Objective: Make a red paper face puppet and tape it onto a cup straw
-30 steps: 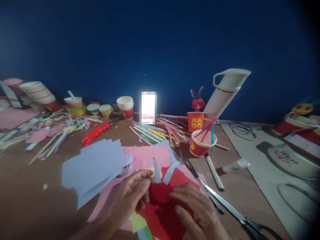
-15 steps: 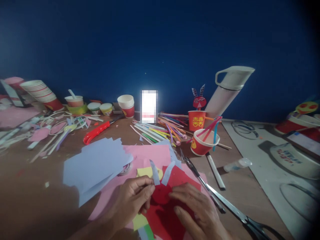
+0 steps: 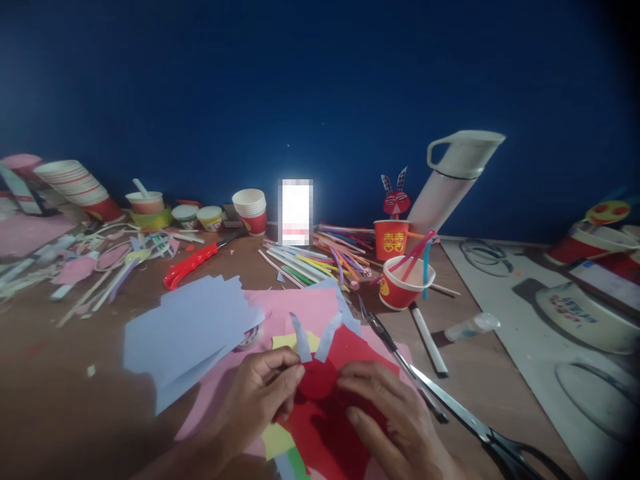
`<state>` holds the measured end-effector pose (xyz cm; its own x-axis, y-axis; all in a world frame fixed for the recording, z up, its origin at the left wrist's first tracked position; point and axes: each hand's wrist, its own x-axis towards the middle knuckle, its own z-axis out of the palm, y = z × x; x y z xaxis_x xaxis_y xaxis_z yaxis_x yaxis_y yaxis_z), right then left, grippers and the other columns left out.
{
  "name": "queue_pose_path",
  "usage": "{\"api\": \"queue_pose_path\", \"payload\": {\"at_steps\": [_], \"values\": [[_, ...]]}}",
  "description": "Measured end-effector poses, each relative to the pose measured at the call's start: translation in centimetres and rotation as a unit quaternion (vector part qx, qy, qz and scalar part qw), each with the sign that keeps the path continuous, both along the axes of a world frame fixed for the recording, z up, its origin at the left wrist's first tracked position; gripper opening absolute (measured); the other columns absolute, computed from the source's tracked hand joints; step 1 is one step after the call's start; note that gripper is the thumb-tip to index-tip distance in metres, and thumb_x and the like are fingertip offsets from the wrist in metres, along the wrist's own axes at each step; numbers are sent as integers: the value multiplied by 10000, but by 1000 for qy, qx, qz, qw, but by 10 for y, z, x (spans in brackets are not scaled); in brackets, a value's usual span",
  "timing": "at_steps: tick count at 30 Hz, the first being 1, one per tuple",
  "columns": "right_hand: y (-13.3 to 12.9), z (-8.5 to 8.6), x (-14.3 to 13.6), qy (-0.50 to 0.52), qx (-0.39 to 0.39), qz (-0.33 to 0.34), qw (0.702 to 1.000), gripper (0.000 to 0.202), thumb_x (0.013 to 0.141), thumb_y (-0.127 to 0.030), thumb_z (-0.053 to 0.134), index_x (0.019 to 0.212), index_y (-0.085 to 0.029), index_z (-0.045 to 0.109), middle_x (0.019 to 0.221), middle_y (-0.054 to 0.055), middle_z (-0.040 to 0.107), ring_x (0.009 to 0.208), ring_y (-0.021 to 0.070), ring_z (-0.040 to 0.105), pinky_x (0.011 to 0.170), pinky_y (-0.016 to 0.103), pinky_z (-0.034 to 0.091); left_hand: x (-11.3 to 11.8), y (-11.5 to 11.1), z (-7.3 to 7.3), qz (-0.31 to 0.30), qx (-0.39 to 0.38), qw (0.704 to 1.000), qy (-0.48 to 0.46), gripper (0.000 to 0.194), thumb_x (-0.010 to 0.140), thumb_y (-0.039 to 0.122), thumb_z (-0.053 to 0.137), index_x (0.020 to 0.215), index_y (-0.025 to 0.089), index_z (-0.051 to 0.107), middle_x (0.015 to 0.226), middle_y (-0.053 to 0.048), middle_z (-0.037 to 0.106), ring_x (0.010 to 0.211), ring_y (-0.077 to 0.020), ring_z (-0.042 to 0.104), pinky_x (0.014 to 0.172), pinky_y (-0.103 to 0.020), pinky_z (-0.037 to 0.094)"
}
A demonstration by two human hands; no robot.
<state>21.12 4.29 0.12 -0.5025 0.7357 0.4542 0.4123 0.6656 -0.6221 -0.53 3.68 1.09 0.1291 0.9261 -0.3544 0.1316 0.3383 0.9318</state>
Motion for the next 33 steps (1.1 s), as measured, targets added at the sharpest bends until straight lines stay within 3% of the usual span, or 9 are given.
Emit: {"api": "queue_pose_path", "payload": {"at_steps": [7, 11, 17, 26, 33], "values": [[4, -5, 3, 1, -37, -24, 999, 185, 866, -157, 480, 999, -223, 591, 916, 59, 632, 885, 181, 594, 764, 289, 495, -4, 4, 11, 41, 21, 999, 3, 300, 770, 430, 546, 625, 172, 496, 422, 28, 496, 403, -94, 433, 436, -209, 346], [14, -3, 10, -18, -25, -49, 998, 167, 896, -180, 437, 941, -213, 594, 855, 60, 623, 816, 183, 589, 726, 303, 476, -12, 7, 13, 114, 33, 993, -20, 277, 763, 428, 570, 690, 164, 529, 410, 34, 497, 384, -83, 406, 399, -192, 297], [30, -6, 23, -94, 7, -107, 990, 155, 897, -208, 453, 877, -199, 607, 812, 45, 619, 762, 174, 577, 693, 302, 411, -18, 11, 23, 198, 71, 975, -75, 251, 728, 381, 629, 670, 160, 527, 401, 35, 507, 394, -77, 433, 433, -190, 327], [43, -9, 34, -295, 98, -216, 926, 175, 877, -325, 488, 893, -225, 631, 849, 43, 635, 798, 211, 590, 672, 318, 337, -13, 12, 23, 187, 66, 976, -88, 239, 724, 369, 627, 647, 166, 527, 389, 44, 494, 395, -84, 447, 447, -203, 349], [47, -6, 41, -368, 86, -238, 895, 163, 838, -172, 490, 961, -219, 587, 937, 46, 640, 743, 218, 607, 651, 331, 342, -12, 11, 16, 145, 38, 987, -64, 257, 756, 401, 598, 686, 165, 524, 408, 35, 516, 392, -80, 425, 423, -194, 308]]}}
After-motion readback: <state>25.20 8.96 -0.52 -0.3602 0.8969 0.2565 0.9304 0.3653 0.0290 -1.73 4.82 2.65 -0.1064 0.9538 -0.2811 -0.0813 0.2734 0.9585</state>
